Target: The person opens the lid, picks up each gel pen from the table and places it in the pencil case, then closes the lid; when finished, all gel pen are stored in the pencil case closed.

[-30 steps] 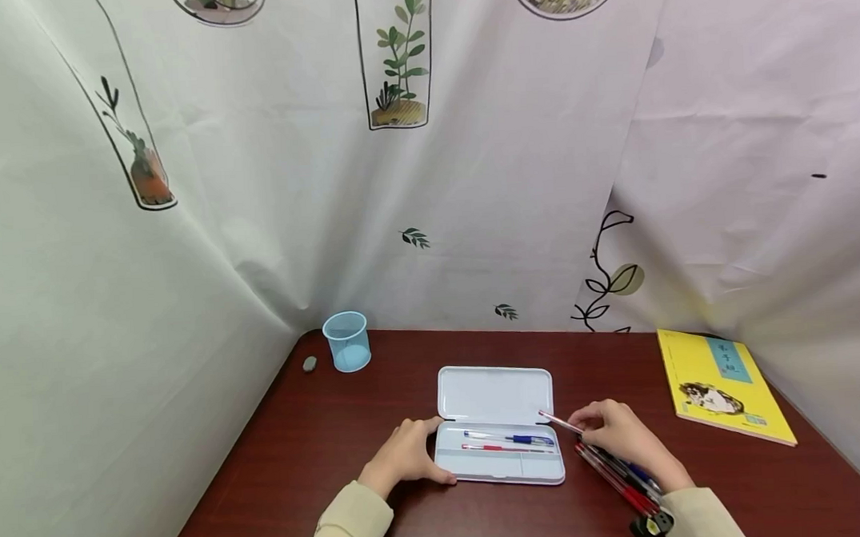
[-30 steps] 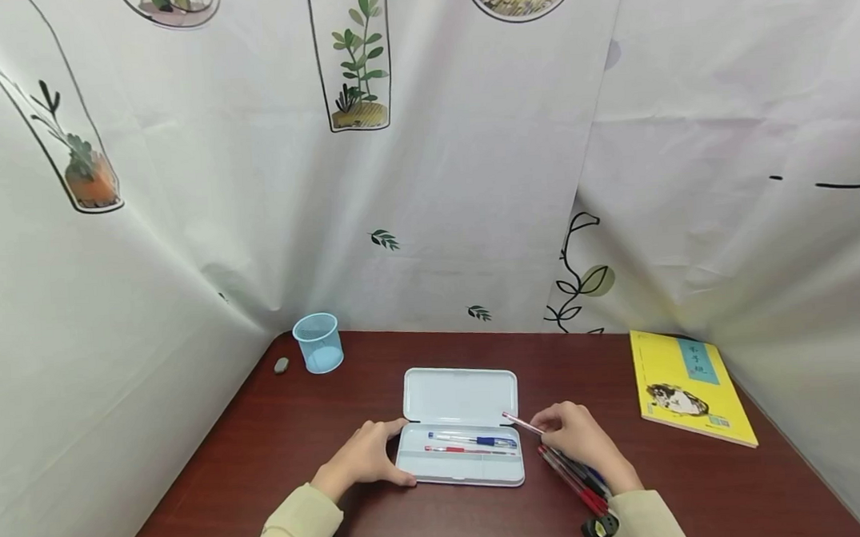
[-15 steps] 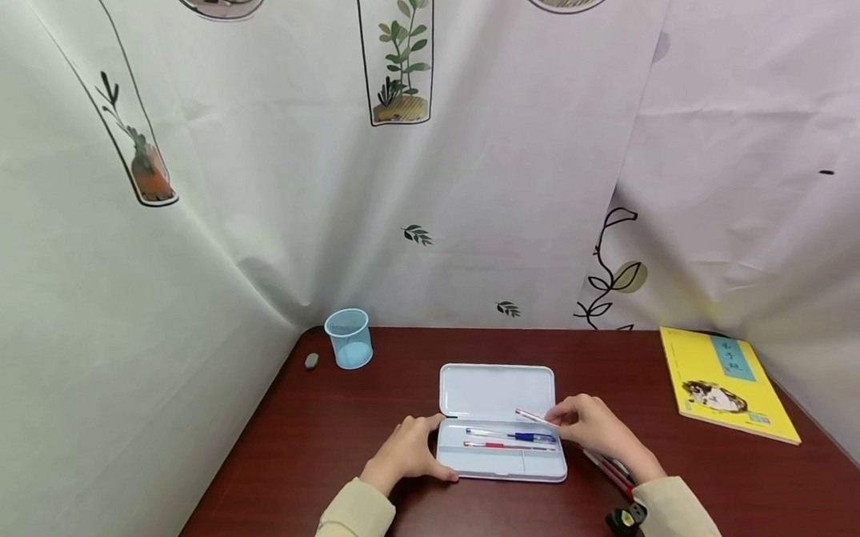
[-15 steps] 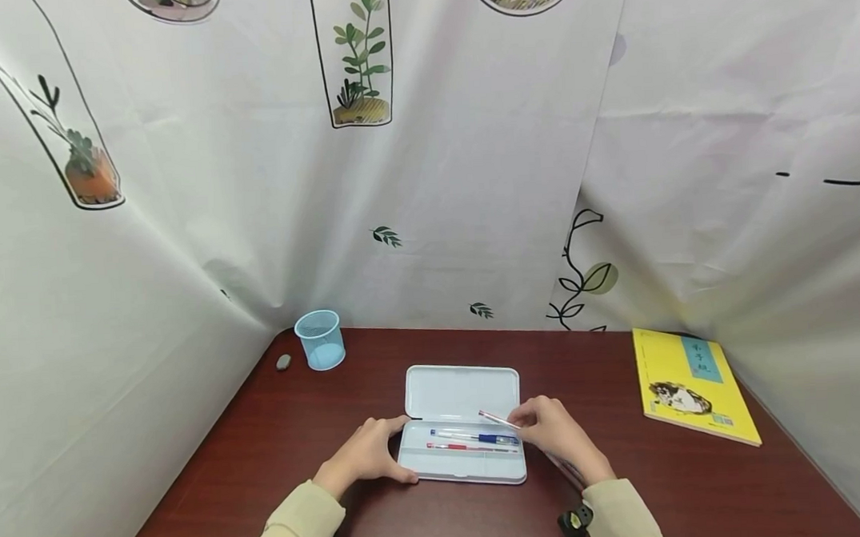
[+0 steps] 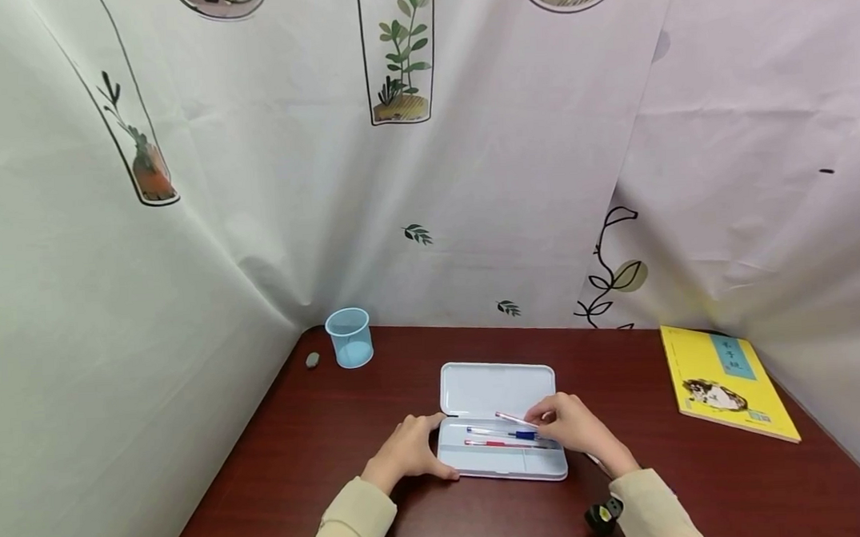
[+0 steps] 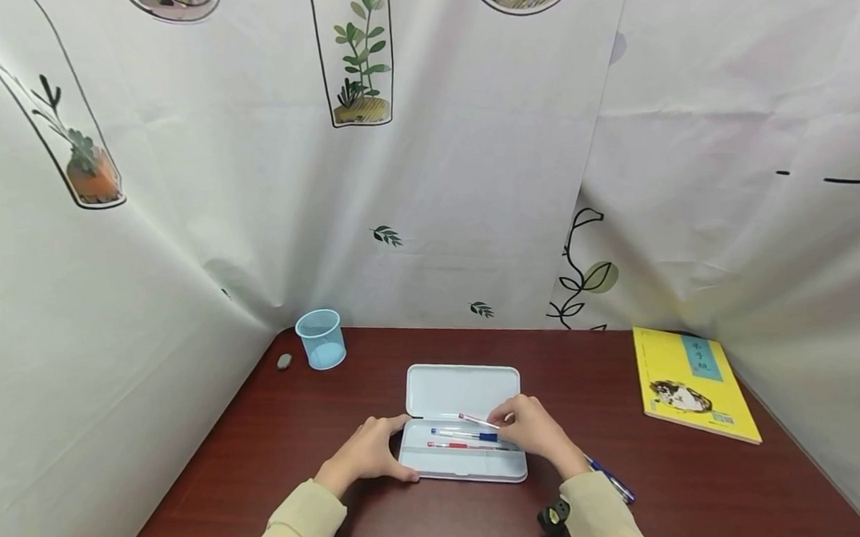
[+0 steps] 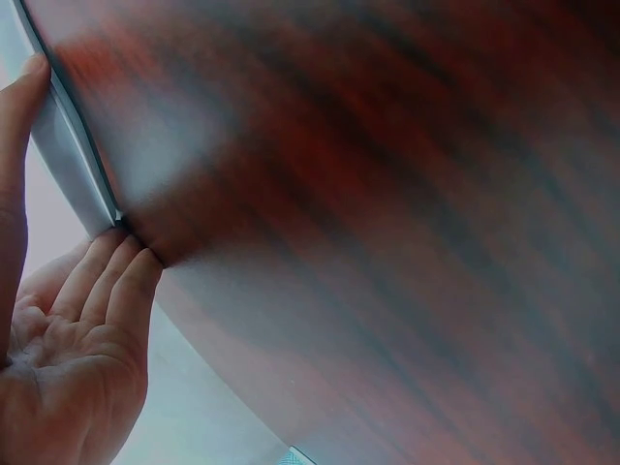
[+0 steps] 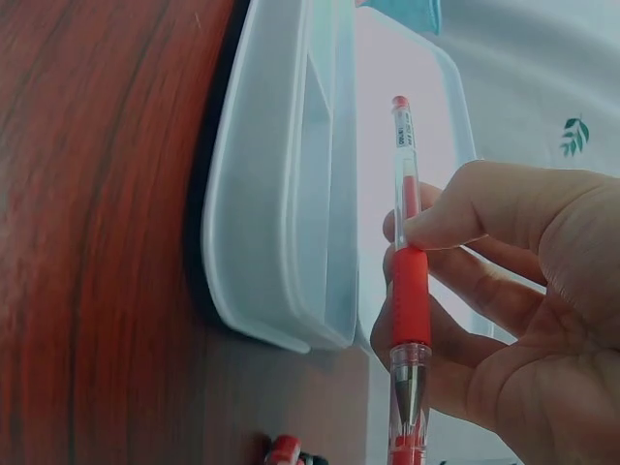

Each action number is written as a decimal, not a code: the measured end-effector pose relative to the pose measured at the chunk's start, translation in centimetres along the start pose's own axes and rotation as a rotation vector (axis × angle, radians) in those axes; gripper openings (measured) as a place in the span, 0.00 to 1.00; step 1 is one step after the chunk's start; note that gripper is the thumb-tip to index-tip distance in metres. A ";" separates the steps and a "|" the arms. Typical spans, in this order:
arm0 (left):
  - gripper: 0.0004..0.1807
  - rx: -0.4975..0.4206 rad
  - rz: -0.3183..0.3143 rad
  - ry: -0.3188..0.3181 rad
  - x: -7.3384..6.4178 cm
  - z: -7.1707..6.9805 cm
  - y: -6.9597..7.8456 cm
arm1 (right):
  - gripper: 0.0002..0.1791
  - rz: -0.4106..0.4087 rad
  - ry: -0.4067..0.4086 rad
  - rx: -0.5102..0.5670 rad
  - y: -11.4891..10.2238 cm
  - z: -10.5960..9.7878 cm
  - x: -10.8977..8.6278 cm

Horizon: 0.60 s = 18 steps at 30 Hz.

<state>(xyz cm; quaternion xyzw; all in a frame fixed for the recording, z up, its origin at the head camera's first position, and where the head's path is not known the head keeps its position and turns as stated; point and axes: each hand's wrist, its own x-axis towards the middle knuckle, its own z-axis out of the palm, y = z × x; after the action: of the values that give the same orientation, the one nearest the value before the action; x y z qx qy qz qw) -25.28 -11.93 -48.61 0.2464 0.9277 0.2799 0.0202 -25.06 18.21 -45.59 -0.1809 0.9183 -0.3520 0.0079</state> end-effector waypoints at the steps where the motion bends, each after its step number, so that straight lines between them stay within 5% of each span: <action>1: 0.47 0.001 0.001 0.000 0.0 0.0 0.0 | 0.10 -0.010 0.001 -0.006 -0.1 0.1 0.1; 18: 0.46 0.006 0.007 0.007 0.0 0.0 0.1 | 0.10 -0.060 -0.059 -0.013 -1.1 1.4 0.8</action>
<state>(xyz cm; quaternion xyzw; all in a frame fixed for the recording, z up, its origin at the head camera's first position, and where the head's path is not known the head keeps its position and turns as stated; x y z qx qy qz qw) -25.22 -11.85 -48.50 0.2484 0.9278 0.2780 0.0151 -25.27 16.23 -45.81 -0.2190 0.9140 -0.3407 0.0234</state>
